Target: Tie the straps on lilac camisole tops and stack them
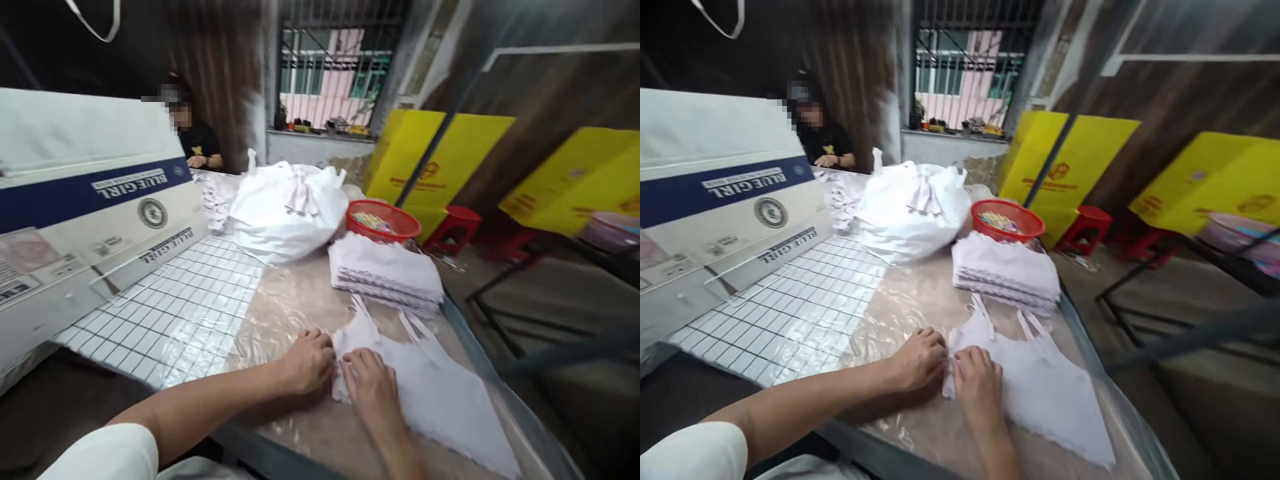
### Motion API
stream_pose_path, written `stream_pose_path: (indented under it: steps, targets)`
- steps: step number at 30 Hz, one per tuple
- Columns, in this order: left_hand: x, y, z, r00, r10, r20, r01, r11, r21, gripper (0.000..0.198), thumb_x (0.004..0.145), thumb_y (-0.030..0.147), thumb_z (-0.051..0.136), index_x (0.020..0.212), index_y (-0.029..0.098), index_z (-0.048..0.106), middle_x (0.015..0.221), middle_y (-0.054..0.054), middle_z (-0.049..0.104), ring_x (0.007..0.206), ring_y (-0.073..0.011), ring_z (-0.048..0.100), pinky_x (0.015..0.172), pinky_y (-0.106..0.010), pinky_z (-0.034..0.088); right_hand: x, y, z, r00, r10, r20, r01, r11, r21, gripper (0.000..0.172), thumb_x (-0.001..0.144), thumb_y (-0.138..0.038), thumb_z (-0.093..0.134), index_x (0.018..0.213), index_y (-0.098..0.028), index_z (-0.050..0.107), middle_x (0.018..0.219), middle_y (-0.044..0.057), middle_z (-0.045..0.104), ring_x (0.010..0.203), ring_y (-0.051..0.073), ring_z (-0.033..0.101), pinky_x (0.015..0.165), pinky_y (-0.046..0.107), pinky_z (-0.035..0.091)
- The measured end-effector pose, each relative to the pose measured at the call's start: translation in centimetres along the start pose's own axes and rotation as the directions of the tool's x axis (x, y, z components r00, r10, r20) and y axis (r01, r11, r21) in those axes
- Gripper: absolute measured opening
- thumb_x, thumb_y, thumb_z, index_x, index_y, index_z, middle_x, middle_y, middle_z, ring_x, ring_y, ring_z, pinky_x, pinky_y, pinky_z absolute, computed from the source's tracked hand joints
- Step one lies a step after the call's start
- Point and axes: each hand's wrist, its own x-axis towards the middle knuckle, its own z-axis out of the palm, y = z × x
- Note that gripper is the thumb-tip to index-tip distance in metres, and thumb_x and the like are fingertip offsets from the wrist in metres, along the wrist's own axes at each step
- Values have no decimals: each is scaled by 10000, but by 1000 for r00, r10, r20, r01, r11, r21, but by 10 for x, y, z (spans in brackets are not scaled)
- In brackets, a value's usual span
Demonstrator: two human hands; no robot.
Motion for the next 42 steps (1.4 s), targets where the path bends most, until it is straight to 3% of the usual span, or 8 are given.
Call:
stream_pose_path:
  steps: [5, 11, 18, 23, 32, 34, 39, 42]
  targets:
    - [-8, -119, -52, 902, -371, -220, 378, 926, -8, 146, 871, 142, 551, 812, 176, 680, 966, -81, 663, 942, -192, 619, 871, -305, 499, 58, -81, 34, 965, -236, 117, 202, 948, 246, 143, 897, -100, 562, 844, -226, 603, 845, 20, 657, 795, 193, 603, 724, 319, 397]
    - [8, -291, -143, 591, -695, -409, 768, 639, 24, 450, 880, 63, 504, 1322, 145, 536, 1434, -203, 457, 1193, -309, 571, 910, -407, 523, 108, -149, 91, 888, -381, 257, 287, 896, 338, 173, 841, -54, 605, 813, -224, 593, 820, 8, 670, 776, 188, 629, 723, 308, 424]
    - [44, -381, -194, 580, -770, -267, 813, 568, 129, 399, 938, 362, 627, 1276, 156, 575, 1278, -115, 598, 1090, -245, 624, 909, -459, 553, 121, -158, 155, 877, -391, 280, 229, 852, 472, 174, 762, -56, 598, 815, -222, 591, 800, 9, 653, 723, 178, 613, 652, 285, 421]
    - [50, -359, -216, 649, -728, -222, 761, 624, 179, 303, 947, 313, 606, 1186, 127, 626, 1208, -131, 641, 1070, -246, 639, 907, -433, 544, 132, -153, 153, 904, -314, 290, 77, 786, 613, 112, 829, -122, 549, 794, -204, 616, 730, -3, 611, 620, 124, 552, 585, 234, 388]
    - [-64, -166, -176, 955, -282, 92, 291, 950, -110, 200, 788, 230, 600, 941, 198, 725, 907, -65, 748, 780, -225, 704, 672, -292, 515, 170, -120, 86, 863, -33, 505, -333, 714, 616, 176, 837, -219, 496, 816, -180, 666, 782, 49, 700, 730, 188, 635, 696, 287, 491]
    - [-97, -163, -180, 951, -294, 95, 309, 910, -275, 263, 821, 261, 551, 1020, 203, 713, 991, -67, 746, 763, -201, 695, 651, -286, 521, 163, -101, 64, 872, 111, 476, -395, 733, 553, 169, 845, -285, 514, 825, -192, 654, 767, 47, 696, 686, 191, 623, 669, 296, 495]
    - [-149, -202, -177, 778, -628, -17, 615, 767, -184, 301, 847, 402, 545, 991, 174, 679, 1000, -96, 722, 834, -249, 674, 716, -359, 535, 109, -98, 18, 897, 255, 360, -409, 789, 459, 217, 898, -378, 523, 880, -199, 645, 807, 62, 683, 680, 190, 617, 672, 309, 502]
    - [-167, -201, -159, 822, -563, -86, 545, 821, -169, 345, 864, 471, 553, 996, 174, 669, 1037, -108, 689, 925, -273, 649, 781, -385, 533, 67, -122, 7, 910, 184, 371, -346, 830, 438, 185, 917, -351, 531, 901, -202, 639, 855, 66, 667, 753, 200, 629, 717, 323, 512]
